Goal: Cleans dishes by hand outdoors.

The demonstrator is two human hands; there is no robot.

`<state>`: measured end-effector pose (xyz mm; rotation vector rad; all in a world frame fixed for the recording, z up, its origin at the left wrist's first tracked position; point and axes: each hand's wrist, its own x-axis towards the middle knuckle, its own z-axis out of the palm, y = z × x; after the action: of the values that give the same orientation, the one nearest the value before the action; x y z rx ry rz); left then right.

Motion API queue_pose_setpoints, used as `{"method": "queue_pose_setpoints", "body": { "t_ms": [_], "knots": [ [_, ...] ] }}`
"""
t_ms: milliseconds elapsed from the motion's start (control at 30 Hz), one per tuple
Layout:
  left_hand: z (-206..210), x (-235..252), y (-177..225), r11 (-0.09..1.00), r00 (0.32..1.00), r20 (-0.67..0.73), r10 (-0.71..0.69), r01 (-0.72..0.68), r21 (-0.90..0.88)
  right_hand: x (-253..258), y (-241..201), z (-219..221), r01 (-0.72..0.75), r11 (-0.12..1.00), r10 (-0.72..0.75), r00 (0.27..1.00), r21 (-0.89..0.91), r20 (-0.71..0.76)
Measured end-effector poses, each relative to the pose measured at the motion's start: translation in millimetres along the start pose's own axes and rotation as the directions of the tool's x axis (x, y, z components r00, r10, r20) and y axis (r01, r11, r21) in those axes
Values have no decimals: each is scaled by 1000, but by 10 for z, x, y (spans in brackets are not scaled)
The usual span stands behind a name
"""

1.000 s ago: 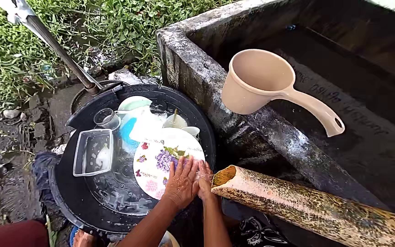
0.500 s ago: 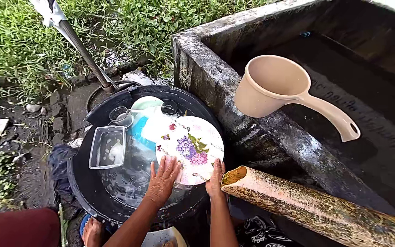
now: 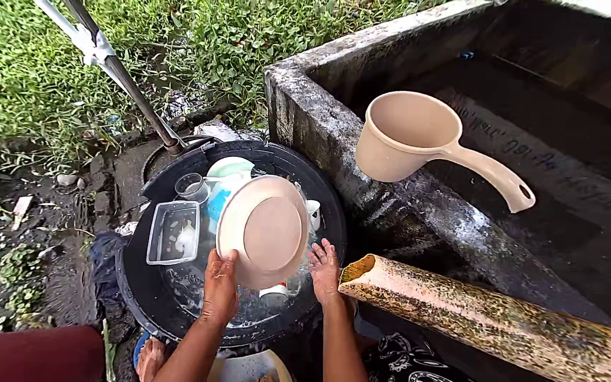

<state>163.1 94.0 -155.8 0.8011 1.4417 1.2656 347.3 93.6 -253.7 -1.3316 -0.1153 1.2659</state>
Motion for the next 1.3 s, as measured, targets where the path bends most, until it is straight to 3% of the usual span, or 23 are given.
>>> {"method": "queue_pose_setpoints", "body": {
  "t_ms": [67, 133, 333, 400, 600, 767, 867, 967, 1067, 1300],
  "knots": [
    [79, -9, -84, 955, 964, -52, -262, 251, -155, 12, 20, -117, 59, 998, -59, 998, -13, 6],
    [102, -29, -268, 898, 916, -45, -398, 379, -225, -11, 53, -280, 135, 990, -135, 991, -40, 20],
    [167, -101, -703, 814, 856, -23, -517, 483, -322, -204, 71, -510, 63, 991, -87, 972, -115, -217],
    [168, -107, -744, 804, 848, -29, -529, 489, -337, -172, 67, -513, 94, 992, -111, 970, -90, -217],
    [25, -79, -501, 844, 881, -97, -464, 406, -350, -20, 78, -322, 200, 978, -199, 980, -53, 30],
    [-579, 14, 327, 955, 947, -228, -224, 167, -246, -179, 122, 178, 8, 985, 23, 984, -173, 176],
    [-1188, -25, 914, 976, 943, -326, -71, -2, -217, -278, 273, 423, -35, 977, 85, 969, -211, 233],
    [-1855, -198, 1455, 961, 864, -500, 55, -181, -208, -406, 426, 661, -86, 960, 151, 960, -266, 237],
    [-2588, -416, 1654, 924, 716, -683, 146, -346, -164, -495, 546, 767, -88, 942, 184, 942, -324, 281],
    [-3964, -915, 1257, 896, 383, -923, 19, -417, -154, -627, 611, 786, -59, 915, 192, 934, -398, 302]
  ]
}}
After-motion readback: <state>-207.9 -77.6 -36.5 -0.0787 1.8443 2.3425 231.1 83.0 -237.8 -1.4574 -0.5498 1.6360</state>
